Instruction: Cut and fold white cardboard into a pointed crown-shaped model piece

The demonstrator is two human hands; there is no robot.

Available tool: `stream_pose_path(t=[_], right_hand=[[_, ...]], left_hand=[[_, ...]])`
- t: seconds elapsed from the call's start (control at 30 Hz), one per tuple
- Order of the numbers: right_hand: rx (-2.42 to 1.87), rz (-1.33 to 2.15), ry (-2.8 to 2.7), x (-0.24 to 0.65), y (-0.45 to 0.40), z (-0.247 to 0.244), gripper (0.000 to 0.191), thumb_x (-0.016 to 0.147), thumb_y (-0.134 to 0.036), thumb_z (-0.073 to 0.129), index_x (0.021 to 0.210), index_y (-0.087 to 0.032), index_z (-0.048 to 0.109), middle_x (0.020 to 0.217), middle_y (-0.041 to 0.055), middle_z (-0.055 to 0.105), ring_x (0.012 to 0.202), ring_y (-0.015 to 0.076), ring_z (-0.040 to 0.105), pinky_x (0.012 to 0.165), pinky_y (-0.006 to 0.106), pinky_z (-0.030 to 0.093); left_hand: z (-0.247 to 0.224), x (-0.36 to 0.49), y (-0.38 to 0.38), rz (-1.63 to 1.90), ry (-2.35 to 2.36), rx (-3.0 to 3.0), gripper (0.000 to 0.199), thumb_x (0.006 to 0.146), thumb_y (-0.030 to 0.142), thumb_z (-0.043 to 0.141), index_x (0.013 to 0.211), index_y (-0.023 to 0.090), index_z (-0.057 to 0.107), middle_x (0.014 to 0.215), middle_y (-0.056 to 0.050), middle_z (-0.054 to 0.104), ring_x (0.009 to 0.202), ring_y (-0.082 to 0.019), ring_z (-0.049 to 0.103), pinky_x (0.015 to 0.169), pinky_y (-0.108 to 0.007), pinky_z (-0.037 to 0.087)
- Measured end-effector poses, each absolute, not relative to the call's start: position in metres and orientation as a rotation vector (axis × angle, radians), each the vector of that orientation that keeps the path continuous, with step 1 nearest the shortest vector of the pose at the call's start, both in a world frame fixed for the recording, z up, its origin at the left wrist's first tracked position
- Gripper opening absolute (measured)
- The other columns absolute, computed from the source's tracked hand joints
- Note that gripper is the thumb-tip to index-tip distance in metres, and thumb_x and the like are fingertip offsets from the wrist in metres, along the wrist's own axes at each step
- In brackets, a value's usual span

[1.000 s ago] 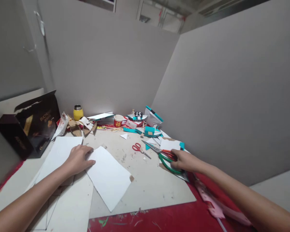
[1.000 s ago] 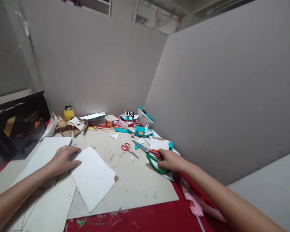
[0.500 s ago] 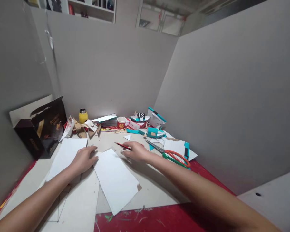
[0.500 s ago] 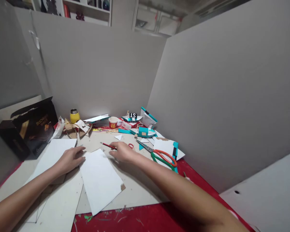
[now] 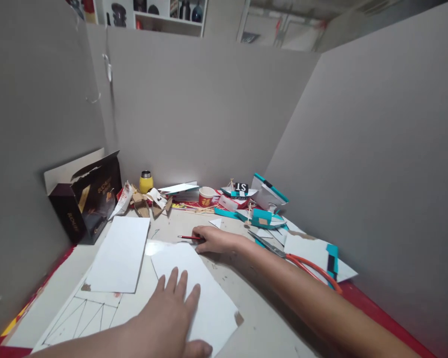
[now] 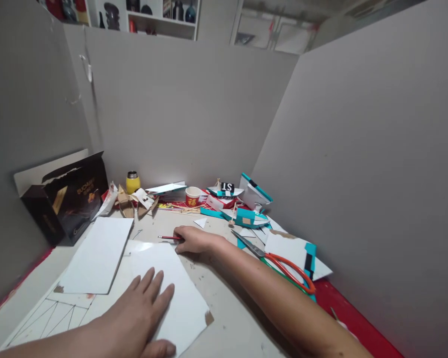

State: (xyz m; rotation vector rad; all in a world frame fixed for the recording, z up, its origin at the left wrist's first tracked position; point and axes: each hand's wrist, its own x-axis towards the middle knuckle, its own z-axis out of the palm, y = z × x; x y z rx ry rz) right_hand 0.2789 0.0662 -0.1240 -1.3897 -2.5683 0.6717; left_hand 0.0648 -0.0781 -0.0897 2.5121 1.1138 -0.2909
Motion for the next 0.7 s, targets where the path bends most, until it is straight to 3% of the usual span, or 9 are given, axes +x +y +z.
stream_pose_path(t=[0.23, 0.37, 0.57, 0.7], right_hand=[[-1.548, 0.943, -2.291, 0.316, 0.066, -0.111, 0.016, 0.069, -0.029, 0.067, 0.077, -0.017, 0.062, 0.072, 0.0002, 0.060, 0.068, 0.0160, 0.053, 0.060, 0.025, 0.038], [-1.588, 1.067, -2.068, 0.354, 0.050, -0.099, 0.022, 0.070, -0.037, 0.064, 0.077, -0.017, 0.059, 0.065, -0.0004, 0.058, 0.058, 0.0132, 0.050, 0.055, 0.024, 0.038], [-1.616, 1.206, -1.706, 0.387, 0.006, -0.089, 0.033, 0.071, -0.046, 0.068, 0.078, -0.017, 0.053, 0.061, -0.0028, 0.051, 0.046, 0.0073, 0.036, 0.043, 0.023, 0.021], [-1.607, 1.316, -1.624, 0.388, -0.017, -0.090, 0.036, 0.074, -0.049, 0.069, 0.077, -0.017, 0.054, 0.060, -0.0023, 0.050, 0.048, 0.0082, 0.040, 0.044, 0.024, 0.018]], left_hand=[[-0.097, 0.066, -0.069, -0.340, 0.797, 2.537, 0.082, 0.085, 0.051, 0.059, 0.151, 0.014, 0.029, 0.155, -0.024, 0.012, 0.142, -0.042, 0.004, 0.112, -0.064, 0.012], [-0.097, 0.061, -0.064, -0.253, 0.745, 2.523, 0.077, 0.084, 0.042, 0.062, 0.151, 0.019, 0.032, 0.157, -0.020, 0.016, 0.144, -0.040, 0.007, 0.113, -0.063, 0.010], [-0.115, 0.057, -0.051, -0.095, 0.673, 2.554, 0.069, 0.090, 0.048, 0.051, 0.152, 0.026, 0.028, 0.160, -0.012, 0.016, 0.146, -0.034, 0.009, 0.116, -0.059, 0.010], [-0.126, 0.059, -0.046, -0.050, 0.703, 2.579, 0.071, 0.091, 0.048, 0.050, 0.153, 0.025, 0.024, 0.161, -0.012, 0.015, 0.147, -0.033, 0.010, 0.117, -0.057, 0.012]])
